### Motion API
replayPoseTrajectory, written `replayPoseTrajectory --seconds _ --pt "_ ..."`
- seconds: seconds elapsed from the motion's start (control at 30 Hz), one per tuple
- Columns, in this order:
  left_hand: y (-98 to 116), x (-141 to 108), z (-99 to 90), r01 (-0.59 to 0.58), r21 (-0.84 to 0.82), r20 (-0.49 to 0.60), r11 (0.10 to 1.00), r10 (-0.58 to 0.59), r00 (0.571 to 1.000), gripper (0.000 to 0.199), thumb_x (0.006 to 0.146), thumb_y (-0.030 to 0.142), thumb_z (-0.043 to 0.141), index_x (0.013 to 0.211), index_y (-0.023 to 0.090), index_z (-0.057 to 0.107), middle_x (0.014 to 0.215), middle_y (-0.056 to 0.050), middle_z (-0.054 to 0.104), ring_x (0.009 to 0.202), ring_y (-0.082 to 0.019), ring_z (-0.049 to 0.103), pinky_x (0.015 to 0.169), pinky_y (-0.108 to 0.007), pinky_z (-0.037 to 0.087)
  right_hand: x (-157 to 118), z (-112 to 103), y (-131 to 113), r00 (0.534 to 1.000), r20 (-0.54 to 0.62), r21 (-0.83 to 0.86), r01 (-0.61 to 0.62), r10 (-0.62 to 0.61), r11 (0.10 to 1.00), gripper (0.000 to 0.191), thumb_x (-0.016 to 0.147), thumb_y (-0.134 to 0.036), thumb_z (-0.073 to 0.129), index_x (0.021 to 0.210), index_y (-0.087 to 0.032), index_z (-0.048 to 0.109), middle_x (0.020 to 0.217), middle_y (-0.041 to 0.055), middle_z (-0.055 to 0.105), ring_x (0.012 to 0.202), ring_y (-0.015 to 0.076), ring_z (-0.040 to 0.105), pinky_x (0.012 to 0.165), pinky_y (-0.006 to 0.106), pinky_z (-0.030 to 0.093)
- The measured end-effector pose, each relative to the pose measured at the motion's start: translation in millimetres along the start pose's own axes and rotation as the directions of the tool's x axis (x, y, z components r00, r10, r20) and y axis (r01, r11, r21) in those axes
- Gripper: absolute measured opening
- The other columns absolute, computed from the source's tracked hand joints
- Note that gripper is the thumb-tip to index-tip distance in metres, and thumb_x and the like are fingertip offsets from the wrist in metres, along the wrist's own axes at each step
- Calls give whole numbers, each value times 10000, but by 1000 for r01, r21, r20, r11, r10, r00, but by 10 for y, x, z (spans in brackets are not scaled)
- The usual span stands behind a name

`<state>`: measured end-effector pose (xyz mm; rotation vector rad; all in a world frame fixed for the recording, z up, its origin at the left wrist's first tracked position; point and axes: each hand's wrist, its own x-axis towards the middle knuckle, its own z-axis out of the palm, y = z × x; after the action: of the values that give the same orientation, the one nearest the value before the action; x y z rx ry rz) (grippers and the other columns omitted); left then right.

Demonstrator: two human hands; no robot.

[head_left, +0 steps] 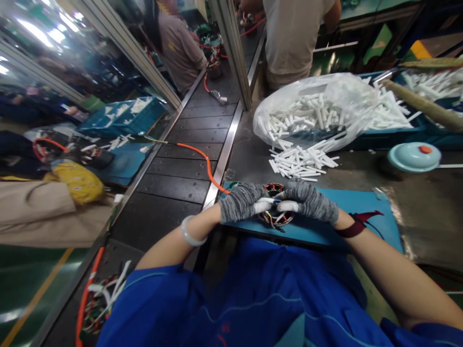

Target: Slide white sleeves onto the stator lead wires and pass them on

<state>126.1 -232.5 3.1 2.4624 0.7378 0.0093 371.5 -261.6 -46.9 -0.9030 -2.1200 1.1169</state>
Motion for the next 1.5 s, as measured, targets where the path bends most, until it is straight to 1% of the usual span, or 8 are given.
replayPoseTrajectory --seconds 0.23,0.53,0.77,1.0,1.17,1.27,1.37,1.5 --pt "-17 -21 11 -46 -304 -52 952 31 998 330 1006 335 459 1231 186 649 1249 -84 717 1157 -205 657 1044 -353 494 23 172 35 993 -114 -17 19 -21 1000 477 961 -611 568 890 -186 772 782 35 703 686 141 586 648 274 449" --pt "55 80 34 140 395 -8 908 -149 989 489 1036 509 421 1010 139 740 914 -108 716 903 -260 680 827 -379 515 -199 156 144 988 -142 -549 -26 -63 836 384 996 -499 559 1154 -213 761 1057 124 707 963 255 614 845 387 441" --pt "378 284 109 201 547 37 812 -264 964 477 1044 480 401 1133 151 735 1109 -150 723 1035 -321 654 878 -455 489 -336 -45 170 969 -212 -273 69 -130 960 337 1017 -465 531 1051 -242 781 880 62 735 803 196 659 735 320 502" --pt "476 543 144 57 512 151 857 -155 976 431 1048 439 426 1159 138 715 1122 -141 730 1037 -296 667 857 -410 498 -322 40 209 941 -323 25 -97 100 995 286 892 -517 714 960 -241 745 886 24 766 807 209 701 766 343 547" --pt "610 136 17 87 608 -85 789 -44 995 416 1049 417 444 1301 172 667 1214 -148 724 1088 -269 651 919 -415 477 -493 70 101 923 -353 37 -147 151 988 334 864 -550 733 976 -236 709 908 33 754 826 216 694 771 354 562" --pt "365 -217 -16 114 650 -214 752 37 976 540 1000 533 511 1441 227 574 1303 -139 702 1146 -297 623 994 -474 446 -613 92 40 953 -253 -37 -182 167 983 362 876 -578 709 1022 -247 693 939 37 748 860 217 703 776 342 559" --pt "-132 -358 77 -36 630 -117 776 141 983 695 921 664 570 1479 251 542 1435 -128 631 1141 -300 629 998 -471 461 -609 150 56 970 -189 -206 -190 151 960 459 897 -671 618 927 -218 682 823 56 711 739 211 670 677 326 526" --pt "-557 -248 332 -182 559 16 809 210 978 566 981 515 565 1485 261 530 1459 -117 614 1204 -233 640 983 -383 501 -504 208 185 971 -185 -382 -210 148 900 474 935 -663 556 903 -209 687 821 74 696 727 211 643 669 321 497"
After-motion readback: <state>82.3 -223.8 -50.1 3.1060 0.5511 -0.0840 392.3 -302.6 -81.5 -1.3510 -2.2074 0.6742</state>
